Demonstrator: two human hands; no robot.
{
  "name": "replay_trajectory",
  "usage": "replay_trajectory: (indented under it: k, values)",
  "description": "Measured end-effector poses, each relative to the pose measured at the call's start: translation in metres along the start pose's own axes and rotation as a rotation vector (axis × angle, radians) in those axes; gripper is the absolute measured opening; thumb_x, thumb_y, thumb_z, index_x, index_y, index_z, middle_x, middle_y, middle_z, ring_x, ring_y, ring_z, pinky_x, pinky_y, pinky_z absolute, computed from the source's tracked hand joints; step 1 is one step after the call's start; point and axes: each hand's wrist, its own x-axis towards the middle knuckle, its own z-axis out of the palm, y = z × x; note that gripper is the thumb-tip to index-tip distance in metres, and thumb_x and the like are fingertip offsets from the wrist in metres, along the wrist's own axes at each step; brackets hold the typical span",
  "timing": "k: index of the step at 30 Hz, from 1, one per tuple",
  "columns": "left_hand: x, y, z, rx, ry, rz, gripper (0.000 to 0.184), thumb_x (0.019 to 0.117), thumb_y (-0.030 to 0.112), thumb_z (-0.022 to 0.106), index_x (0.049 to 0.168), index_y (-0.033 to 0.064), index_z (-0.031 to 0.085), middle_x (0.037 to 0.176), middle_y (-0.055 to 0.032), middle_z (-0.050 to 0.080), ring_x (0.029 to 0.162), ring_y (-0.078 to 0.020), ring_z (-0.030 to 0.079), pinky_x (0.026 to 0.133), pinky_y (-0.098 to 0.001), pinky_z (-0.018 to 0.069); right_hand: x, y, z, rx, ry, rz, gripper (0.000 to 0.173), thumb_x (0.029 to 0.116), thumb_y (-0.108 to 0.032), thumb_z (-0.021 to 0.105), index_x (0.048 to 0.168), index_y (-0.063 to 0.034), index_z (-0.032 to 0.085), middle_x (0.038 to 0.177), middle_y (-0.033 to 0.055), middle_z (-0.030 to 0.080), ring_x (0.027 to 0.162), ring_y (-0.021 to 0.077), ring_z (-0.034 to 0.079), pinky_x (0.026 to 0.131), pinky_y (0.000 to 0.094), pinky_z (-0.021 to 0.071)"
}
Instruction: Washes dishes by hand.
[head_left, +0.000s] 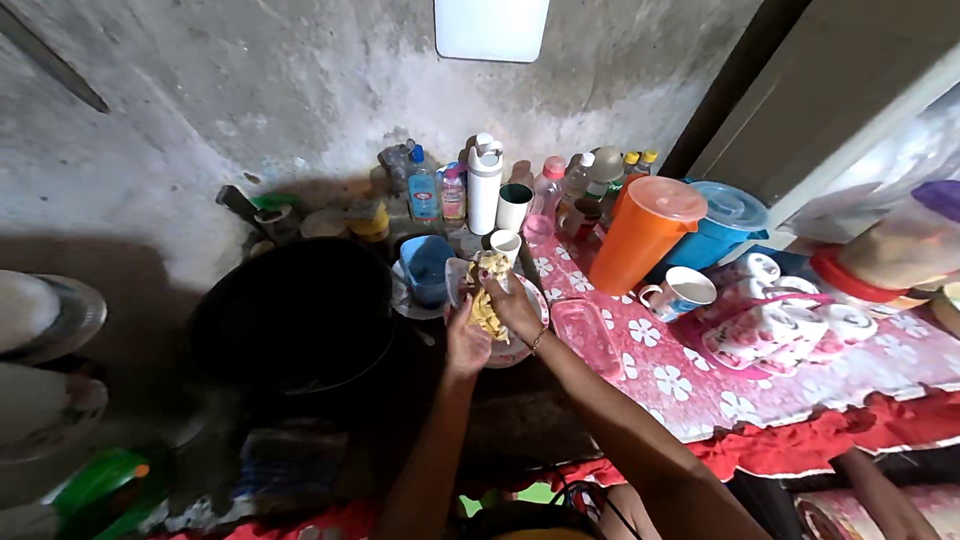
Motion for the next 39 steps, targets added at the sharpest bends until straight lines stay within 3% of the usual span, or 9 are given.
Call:
replay_trajectory:
  k: [4,9,13,18,22,26,29,35,39]
  values:
    - [-0.001,0.009,0.006,-0.054,0.135,-0.045,0.043,0.1113,0.036,0.021,0.120,0.0101,0.054,0.095,-0.0046,0.068,0.084,-0.0142,0.069,0.070,-0.0344,0.0592,-0.002,-0.006,0.009,0.080,-0.059,0.108,0.052,0.1095,-0.015,0.047,0.155,0.0052,0.032,0.149,0.0265,0.048,0.135,0.0256,0.051,0.114,0.0363,0.0396]
    - [0.004,0.018,-0.007,0.137,0.169,0.019,0.031,0.1100,0.012,0.030,0.133,0.0010,0.048,0.109,-0.0103,0.064,0.094,-0.0162,0.066,0.081,-0.0342,0.0578,0.019,-0.005,-0.005,-0.064,0.040,-0.028,0.034,0.1063,-0.016,0.053,0.131,0.0069,0.059,0.117,0.0240,0.067,0.108,0.0275,0.064,0.098,0.0446,0.0495]
    - [-0.006,0.029,0.000,0.283,0.064,0.043,0.027,0.0998,-0.005,0.040,0.125,-0.0016,0.049,0.100,-0.0087,0.066,0.087,-0.0134,0.068,0.077,-0.0323,0.0602,0.047,0.010,-0.026,-0.409,0.000,-0.336,0.048,0.0992,-0.004,0.052,0.146,0.0075,0.047,0.141,0.0294,0.056,0.131,0.0399,0.057,0.110,0.0542,0.0442]
    - [-0.008,0.032,-0.006,0.490,-0.052,0.058,0.043,0.0901,-0.016,0.045,0.132,-0.0051,0.040,0.101,-0.0038,0.061,0.087,-0.0055,0.064,0.080,-0.0262,0.0568,0.007,0.029,-0.001,-0.489,-0.319,-0.602,0.045,0.1010,-0.016,0.048,0.141,-0.0014,0.061,0.143,0.0217,0.060,0.134,0.0390,0.057,0.112,0.0544,0.0431]
    - [-0.013,0.029,-0.005,0.514,-0.101,0.055,0.061,0.0855,-0.019,0.048,0.144,-0.0093,0.034,0.122,-0.0140,0.060,0.103,-0.0113,0.064,0.089,-0.0294,0.0572,0.038,0.037,-0.021,-0.539,-0.243,-0.538,0.046,0.1030,-0.006,0.046,0.148,-0.0057,0.055,0.158,0.0166,0.047,0.150,0.0371,0.037,0.123,0.0568,0.0285]
    - [-0.010,0.029,-0.002,0.448,-0.059,0.095,0.057,0.0844,-0.016,0.046,0.140,-0.0083,0.039,0.117,-0.0127,0.063,0.099,-0.0116,0.066,0.086,-0.0302,0.0579,0.029,0.038,-0.013,-0.432,-0.038,-0.458,0.047,0.1036,-0.008,0.049,0.149,0.0007,0.049,0.150,0.0208,0.054,0.133,0.0361,0.058,0.110,0.0511,0.0466]
    - [-0.010,0.033,-0.004,0.420,0.018,0.050,0.044,0.0882,-0.017,0.042,0.130,-0.0027,0.043,0.098,-0.0046,0.064,0.084,-0.0081,0.067,0.075,-0.0280,0.0592,-0.003,0.049,0.008,-0.358,-0.056,-0.637,0.033,0.0978,-0.004,0.055,0.126,0.0065,0.068,0.126,0.0249,0.069,0.113,0.0394,0.070,0.098,0.0519,0.0544]
    - [-0.015,0.029,-0.011,0.493,-0.047,0.045,0.057,0.0880,-0.018,0.043,0.144,-0.0081,0.036,0.123,-0.0149,0.061,0.103,-0.0125,0.065,0.089,-0.0303,0.0570,0.030,0.061,-0.017,-0.489,-0.061,-0.536,0.034,0.0978,0.001,0.052,0.127,0.0045,0.069,0.146,0.0236,0.057,0.142,0.0427,0.048,0.120,0.0553,0.0348]
    - [-0.013,0.031,-0.010,0.473,-0.018,0.036,0.054,0.0834,-0.019,0.047,0.135,-0.0058,0.041,0.109,-0.0096,0.064,0.093,-0.0107,0.067,0.082,-0.0298,0.0590,0.001,0.052,-0.005,-0.495,-0.159,-0.715,0.035,0.0907,0.002,0.055,0.121,0.0025,0.073,0.129,0.0231,0.069,0.120,0.0440,0.065,0.101,0.0591,0.0509]
